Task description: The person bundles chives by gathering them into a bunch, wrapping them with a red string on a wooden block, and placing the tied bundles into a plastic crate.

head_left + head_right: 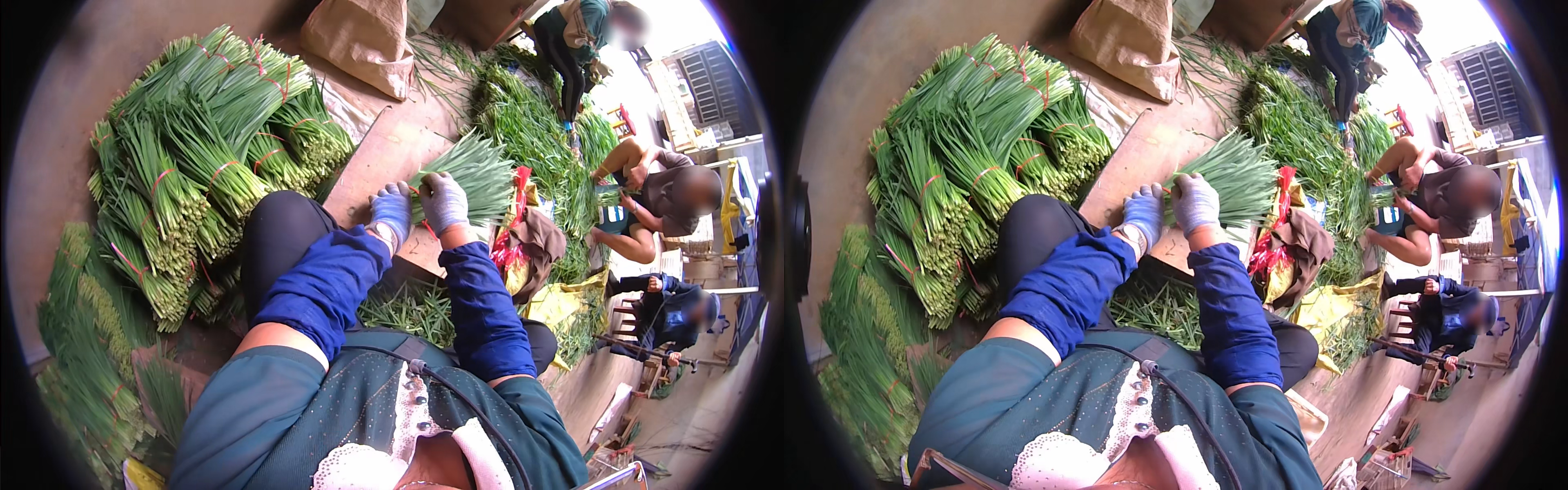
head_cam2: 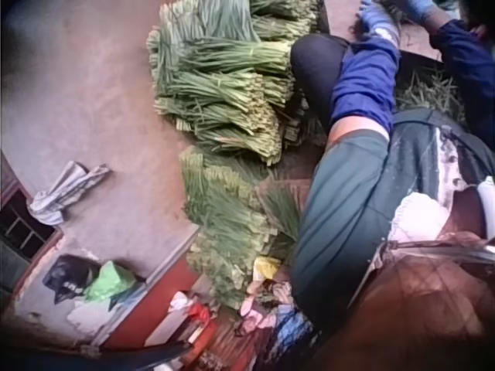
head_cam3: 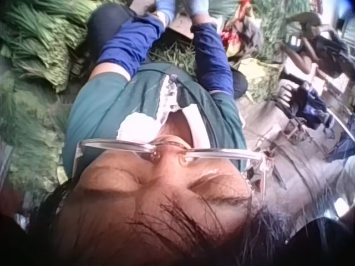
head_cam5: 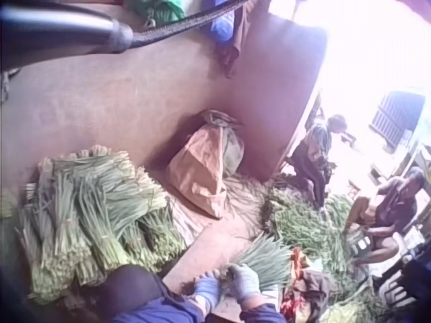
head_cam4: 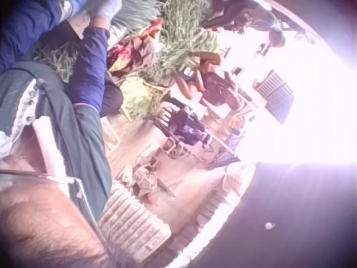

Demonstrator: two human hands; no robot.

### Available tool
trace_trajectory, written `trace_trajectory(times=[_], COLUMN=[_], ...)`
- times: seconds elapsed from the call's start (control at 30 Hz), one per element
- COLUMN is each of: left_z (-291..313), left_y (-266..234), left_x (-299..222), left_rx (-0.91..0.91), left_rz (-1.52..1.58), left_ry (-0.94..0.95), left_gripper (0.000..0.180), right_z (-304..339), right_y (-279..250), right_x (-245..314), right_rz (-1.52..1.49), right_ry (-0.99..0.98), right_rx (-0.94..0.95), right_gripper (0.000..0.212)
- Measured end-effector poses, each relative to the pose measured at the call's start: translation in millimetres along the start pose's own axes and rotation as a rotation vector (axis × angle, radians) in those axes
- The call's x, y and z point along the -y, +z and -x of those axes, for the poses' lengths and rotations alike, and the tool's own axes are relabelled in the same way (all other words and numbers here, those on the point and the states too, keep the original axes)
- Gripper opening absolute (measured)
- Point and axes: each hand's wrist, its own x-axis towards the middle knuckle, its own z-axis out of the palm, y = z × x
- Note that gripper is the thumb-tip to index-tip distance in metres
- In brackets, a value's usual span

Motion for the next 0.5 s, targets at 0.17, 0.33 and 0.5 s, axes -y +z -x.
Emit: trace_trajectory(times=[0.17,0.33,0.5], left_z=[32,50,48], left_y=[-3,10,40], left_x=[-1,-6,-4], left_rx=[-0.121,-0.148,-0.241], left_rz=[-0.006,0.114,-0.110], left_ry=[0.109,0.076,0.198], left_gripper=[0.080,0.095,0.086], right_z=[-14,-11,-7], right_y=[-2,-1,-1], right_x=[26,38,4], right_rz=[0.377,0.512,0.433], right_ry=[0.015,0.028,0.157], right_rx=[0.414,0.511,0.385], right_gripper=[0.020,0.021,0.024])
